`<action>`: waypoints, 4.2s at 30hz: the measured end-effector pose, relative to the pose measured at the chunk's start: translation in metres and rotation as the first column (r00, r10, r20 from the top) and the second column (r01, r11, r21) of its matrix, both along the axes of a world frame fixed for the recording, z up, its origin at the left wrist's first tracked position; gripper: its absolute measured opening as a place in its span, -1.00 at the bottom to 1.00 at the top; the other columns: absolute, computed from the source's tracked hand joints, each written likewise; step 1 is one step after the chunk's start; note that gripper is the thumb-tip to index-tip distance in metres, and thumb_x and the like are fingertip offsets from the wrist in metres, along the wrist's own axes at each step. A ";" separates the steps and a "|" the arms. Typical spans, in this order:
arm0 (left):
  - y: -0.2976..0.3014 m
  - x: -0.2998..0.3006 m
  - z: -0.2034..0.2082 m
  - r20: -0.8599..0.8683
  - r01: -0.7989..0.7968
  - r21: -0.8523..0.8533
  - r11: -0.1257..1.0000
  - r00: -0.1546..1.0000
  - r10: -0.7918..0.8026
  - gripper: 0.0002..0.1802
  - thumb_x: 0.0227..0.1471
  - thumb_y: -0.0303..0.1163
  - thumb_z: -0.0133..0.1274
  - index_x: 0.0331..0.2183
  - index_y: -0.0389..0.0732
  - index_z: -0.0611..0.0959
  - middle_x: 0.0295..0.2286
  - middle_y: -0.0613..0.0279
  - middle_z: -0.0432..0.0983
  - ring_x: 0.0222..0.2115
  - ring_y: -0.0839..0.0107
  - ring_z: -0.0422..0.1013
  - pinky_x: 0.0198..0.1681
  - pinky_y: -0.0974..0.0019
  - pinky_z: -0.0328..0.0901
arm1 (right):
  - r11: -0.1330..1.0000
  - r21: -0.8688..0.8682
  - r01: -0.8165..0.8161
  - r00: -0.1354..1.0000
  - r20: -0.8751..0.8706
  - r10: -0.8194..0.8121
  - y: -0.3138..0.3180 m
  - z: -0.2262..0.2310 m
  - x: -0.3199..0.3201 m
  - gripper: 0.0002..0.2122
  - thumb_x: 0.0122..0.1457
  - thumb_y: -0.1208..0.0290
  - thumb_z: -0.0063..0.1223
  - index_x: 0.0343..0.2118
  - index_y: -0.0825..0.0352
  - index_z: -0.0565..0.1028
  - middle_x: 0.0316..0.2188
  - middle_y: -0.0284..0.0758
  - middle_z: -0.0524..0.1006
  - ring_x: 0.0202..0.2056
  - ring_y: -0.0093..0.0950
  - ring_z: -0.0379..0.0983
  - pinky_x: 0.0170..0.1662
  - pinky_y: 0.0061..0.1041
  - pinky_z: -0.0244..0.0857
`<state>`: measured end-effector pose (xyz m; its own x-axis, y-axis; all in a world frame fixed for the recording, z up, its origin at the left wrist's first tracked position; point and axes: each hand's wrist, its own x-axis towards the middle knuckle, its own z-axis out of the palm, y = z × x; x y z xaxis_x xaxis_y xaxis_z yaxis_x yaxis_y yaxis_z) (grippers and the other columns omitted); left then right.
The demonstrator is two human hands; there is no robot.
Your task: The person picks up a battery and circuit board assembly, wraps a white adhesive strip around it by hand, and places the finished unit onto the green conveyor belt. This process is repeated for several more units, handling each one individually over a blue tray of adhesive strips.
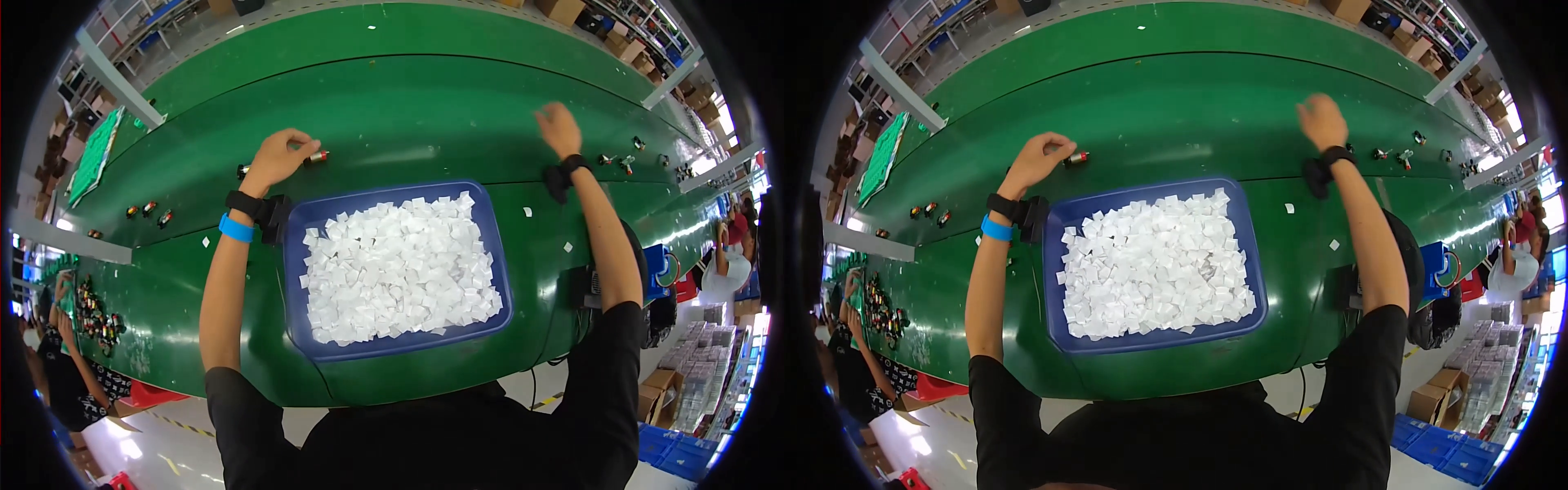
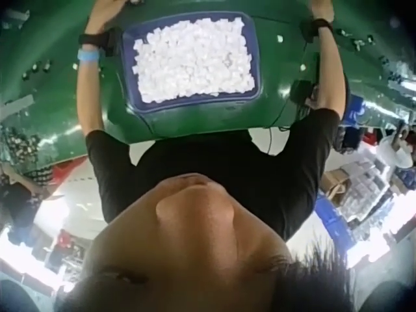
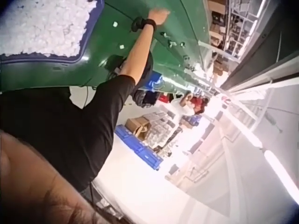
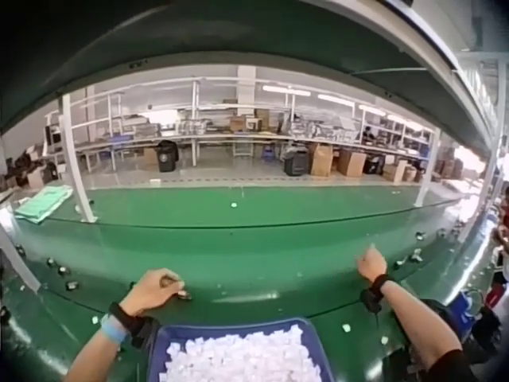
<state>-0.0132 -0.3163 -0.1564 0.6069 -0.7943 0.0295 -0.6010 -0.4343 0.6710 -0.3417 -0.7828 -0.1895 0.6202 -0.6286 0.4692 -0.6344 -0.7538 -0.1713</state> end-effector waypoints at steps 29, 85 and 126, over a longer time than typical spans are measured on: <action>0.046 -0.147 0.098 -0.252 0.048 -0.420 0.906 0.953 -0.168 -0.82 0.06 -0.45 0.21 -0.26 -0.27 0.62 -0.40 0.27 0.58 -0.44 0.53 0.46 -0.42 0.48 0.32 | 0.570 0.097 -0.816 0.575 0.250 0.779 0.260 0.129 0.051 -0.87 0.10 0.44 0.26 -0.33 0.31 0.55 -0.44 -0.34 0.55 -0.39 -0.49 0.52 -0.51 -0.59 0.39; 0.035 -0.205 0.094 -0.463 0.153 -0.217 0.964 0.853 -0.240 -0.72 0.19 -0.31 0.11 -0.15 -0.30 0.54 -0.50 0.16 0.57 -0.54 0.43 0.55 -0.49 0.40 0.40 | 0.489 0.429 -0.759 0.641 0.365 0.675 0.316 0.125 -0.008 -0.87 0.08 0.50 0.29 -0.36 0.33 0.52 -0.48 -0.32 0.58 -0.49 -0.42 0.55 -0.49 -0.50 0.34; 0.031 -0.188 0.081 -0.964 -0.107 -0.268 0.958 0.035 -0.265 -0.77 0.19 -0.49 -0.09 -0.10 -0.27 0.49 -0.12 0.17 0.45 -0.13 0.45 0.33 -0.05 0.27 0.25 | 0.415 -0.004 -0.910 0.404 0.221 0.888 0.326 0.125 -0.009 -0.69 -0.23 0.63 0.37 -0.34 0.30 0.57 -0.29 -0.38 0.63 -0.31 -0.42 0.50 -0.18 -0.37 0.38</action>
